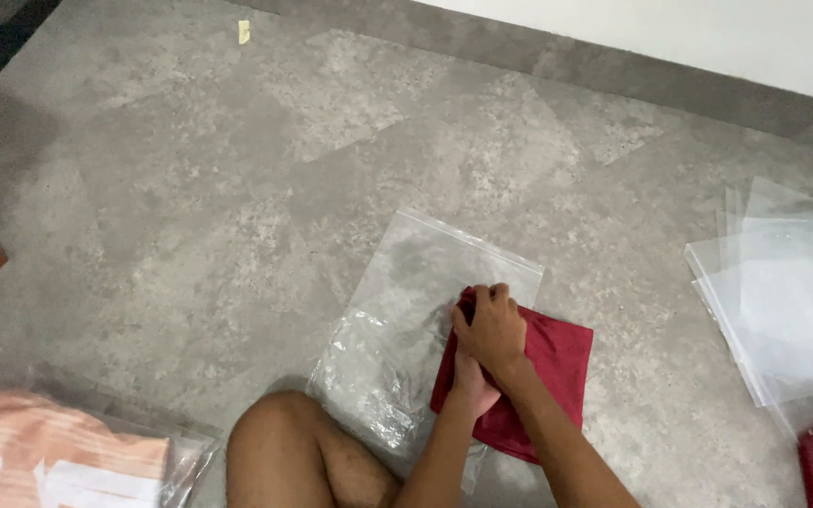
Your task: The person sits on the floor and folds a maroon short and a striped shirt, placing each into a clear plastic bag and sealing it. The person handles the garments and bags by hand, arranging them on the floor.
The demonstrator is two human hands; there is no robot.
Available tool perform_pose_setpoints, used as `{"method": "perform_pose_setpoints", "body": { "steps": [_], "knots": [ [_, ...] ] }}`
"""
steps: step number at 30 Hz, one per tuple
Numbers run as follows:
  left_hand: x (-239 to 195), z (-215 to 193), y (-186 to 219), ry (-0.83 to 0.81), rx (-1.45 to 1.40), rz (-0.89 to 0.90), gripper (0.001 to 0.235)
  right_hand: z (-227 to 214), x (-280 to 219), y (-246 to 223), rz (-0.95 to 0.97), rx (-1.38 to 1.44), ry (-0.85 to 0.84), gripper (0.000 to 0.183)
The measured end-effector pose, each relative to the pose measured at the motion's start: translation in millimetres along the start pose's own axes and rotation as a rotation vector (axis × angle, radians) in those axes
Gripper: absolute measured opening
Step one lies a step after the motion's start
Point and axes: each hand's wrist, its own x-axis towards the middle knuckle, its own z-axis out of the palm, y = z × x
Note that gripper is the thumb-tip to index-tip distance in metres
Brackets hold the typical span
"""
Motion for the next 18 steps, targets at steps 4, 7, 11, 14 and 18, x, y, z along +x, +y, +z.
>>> {"method": "perform_pose_setpoints", "body": {
  "steps": [4, 7, 11, 14, 18],
  "knots": [
    [-37, 49, 48, 0.176, 0.604, -0.148, 0.074, -9, -13, -7, 0.028, 0.221, -0.189, 0.063],
    [-32, 35, 75, 0.261, 1.097, -0.085, 0.056, -25, -22, 0, 0.059, 0.482, -0.232, 0.067],
    [-23, 35, 101, 0.36, 1.571, 0.316, 0.058, -28, -35, 16, 0.138, 0.714, -0.275, 0.059],
    [-16, 69, 94, 0.101, 1.946, 0.551, 0.069, -44, -38, 16, 0.105, 0.661, -0.344, 0.053],
    [57, 34, 85, -0.091, 2.259, 0.364, 0.043, 3, -25, 103, 0.075, 0.873, -0.114, 0.044]
  ]
}}
